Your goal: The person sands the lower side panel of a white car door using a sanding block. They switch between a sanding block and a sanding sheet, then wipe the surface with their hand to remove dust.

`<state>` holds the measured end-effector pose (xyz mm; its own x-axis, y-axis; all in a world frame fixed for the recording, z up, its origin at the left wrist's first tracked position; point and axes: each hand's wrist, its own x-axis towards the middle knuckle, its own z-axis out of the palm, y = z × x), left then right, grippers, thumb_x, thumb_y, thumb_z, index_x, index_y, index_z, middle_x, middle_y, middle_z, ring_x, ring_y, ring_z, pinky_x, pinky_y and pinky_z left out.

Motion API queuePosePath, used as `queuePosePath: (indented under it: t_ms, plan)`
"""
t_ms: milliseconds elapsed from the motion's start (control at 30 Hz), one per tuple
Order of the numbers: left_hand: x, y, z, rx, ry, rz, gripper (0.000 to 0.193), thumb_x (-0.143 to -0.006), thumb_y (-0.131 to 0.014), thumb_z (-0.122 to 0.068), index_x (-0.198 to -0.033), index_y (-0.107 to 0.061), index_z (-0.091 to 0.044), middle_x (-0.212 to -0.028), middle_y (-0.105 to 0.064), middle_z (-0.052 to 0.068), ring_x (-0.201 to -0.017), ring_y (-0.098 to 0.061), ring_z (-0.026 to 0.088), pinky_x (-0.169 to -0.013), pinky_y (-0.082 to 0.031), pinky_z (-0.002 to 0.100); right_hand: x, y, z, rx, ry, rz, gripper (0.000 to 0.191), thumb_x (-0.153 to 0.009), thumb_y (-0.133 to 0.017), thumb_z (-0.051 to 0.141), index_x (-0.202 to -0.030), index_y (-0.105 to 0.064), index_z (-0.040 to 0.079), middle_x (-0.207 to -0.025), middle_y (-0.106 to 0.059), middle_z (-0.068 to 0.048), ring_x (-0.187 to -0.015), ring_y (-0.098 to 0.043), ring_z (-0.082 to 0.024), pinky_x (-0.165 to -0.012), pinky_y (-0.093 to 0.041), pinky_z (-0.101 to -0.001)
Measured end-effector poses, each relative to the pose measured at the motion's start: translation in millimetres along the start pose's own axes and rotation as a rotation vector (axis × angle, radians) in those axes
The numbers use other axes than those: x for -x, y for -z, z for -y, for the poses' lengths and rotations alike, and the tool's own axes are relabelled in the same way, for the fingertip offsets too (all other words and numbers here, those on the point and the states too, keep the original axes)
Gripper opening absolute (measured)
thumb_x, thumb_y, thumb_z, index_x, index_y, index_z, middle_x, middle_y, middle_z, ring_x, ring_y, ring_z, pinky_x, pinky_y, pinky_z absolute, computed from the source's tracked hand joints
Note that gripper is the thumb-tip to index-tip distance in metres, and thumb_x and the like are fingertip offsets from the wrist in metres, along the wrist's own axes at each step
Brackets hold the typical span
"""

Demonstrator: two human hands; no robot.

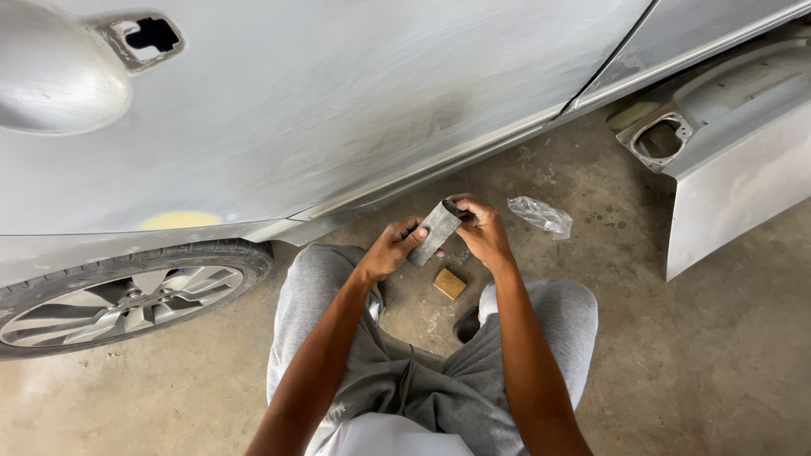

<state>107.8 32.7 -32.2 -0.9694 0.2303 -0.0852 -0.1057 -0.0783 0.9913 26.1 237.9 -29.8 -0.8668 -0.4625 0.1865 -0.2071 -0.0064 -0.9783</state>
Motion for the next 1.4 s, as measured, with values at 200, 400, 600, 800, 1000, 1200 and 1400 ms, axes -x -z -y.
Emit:
queuePosePath:
  t_ms: [200,400,600,800,1000,1200,1400]
  plan:
    - [-2,-1,2,0.033,-0.012,-0.129,0.038,-0.106,-0.052,-0.032,-0.115,-0.068,0.002,-0.087,-0.075,0.009,-0.076,-0.077,0.018,-0.061,-0.058,0.027,2,-1,14,-0.141,-0.128,-0.010,0.031,-0.107,-0.057,0.029,-0.113,-0.075,0.005,-0.090,-0.073,-0.002,-0.080,-0.065,-0.008,-0.072,-0.054,-0.0218]
    - [-3,-4,-4,-0.084,-0.030,-0.220,0.034,-0.104,-0.054,-0.031,-0.109,-0.067,0.000,-0.082,-0.076,0.009,-0.076,-0.078,0.015,-0.056,-0.055,0.025,-2,-13,26,0.117,-0.170,-0.062,0.030,-0.095,-0.075,0.026,-0.113,-0.072,0.001,-0.086,-0.072,-0.004,-0.073,-0.065,-0.010,-0.061,-0.055,-0.0245]
    - [-6,-3,-3,-0.023,-0.002,-0.157,0.030,-0.102,-0.061,-0.028,-0.106,-0.069,0.001,-0.084,-0.077,0.009,-0.075,-0.078,0.015,-0.058,-0.059,0.027,-3,-12,42,0.105,-0.138,-0.042,0.053,-0.094,-0.074,0.020,-0.143,-0.056,0.012,-0.095,-0.071,-0.005,-0.076,-0.064,-0.008,-0.062,-0.057,-0.0252]
    - [-4,-5,-3,-0.015,0.016,-0.055,0.032,-0.098,-0.065,-0.021,-0.122,-0.060,0.000,-0.098,-0.075,0.012,-0.085,-0.077,0.017,-0.073,-0.065,0.031,-2,-9,51,0.269,0.025,0.130,0.050,-0.097,-0.070,0.020,-0.144,-0.056,0.011,-0.113,-0.075,-0.008,-0.087,-0.071,-0.011,-0.072,-0.059,-0.0260]
    - [-2,-10,-10,-0.070,-0.001,-0.098,0.035,-0.102,-0.062,-0.018,-0.131,-0.053,-0.001,-0.101,-0.073,0.010,-0.086,-0.073,0.016,-0.077,-0.061,0.032,-2,-34,44,0.174,-0.278,0.088,0.042,-0.094,-0.074,0.020,-0.132,-0.063,0.009,-0.095,-0.073,-0.013,-0.067,-0.068,-0.014,-0.051,-0.059,-0.0277]
    - [-4,-13,-7,0.001,-0.106,-0.100,0.032,-0.103,-0.064,-0.015,-0.127,-0.053,0.001,-0.103,-0.070,0.009,-0.085,-0.071,0.015,-0.077,-0.061,0.031,-3,-39,36,0.137,-0.149,0.000,0.032,-0.093,-0.073,0.014,-0.122,-0.065,0.004,-0.095,-0.077,-0.009,-0.071,-0.069,-0.010,-0.053,-0.058,-0.0260]
    - [-7,-12,3,0.008,-0.094,-0.159,0.035,-0.099,-0.067,-0.013,-0.127,-0.051,0.000,-0.104,-0.070,0.010,-0.087,-0.070,0.015,-0.079,-0.061,0.031,-3,-40,31,0.076,-0.233,0.024,0.033,-0.095,-0.069,0.012,-0.127,-0.064,0.006,-0.100,-0.076,-0.010,-0.073,-0.069,-0.013,-0.057,-0.058,-0.0268]
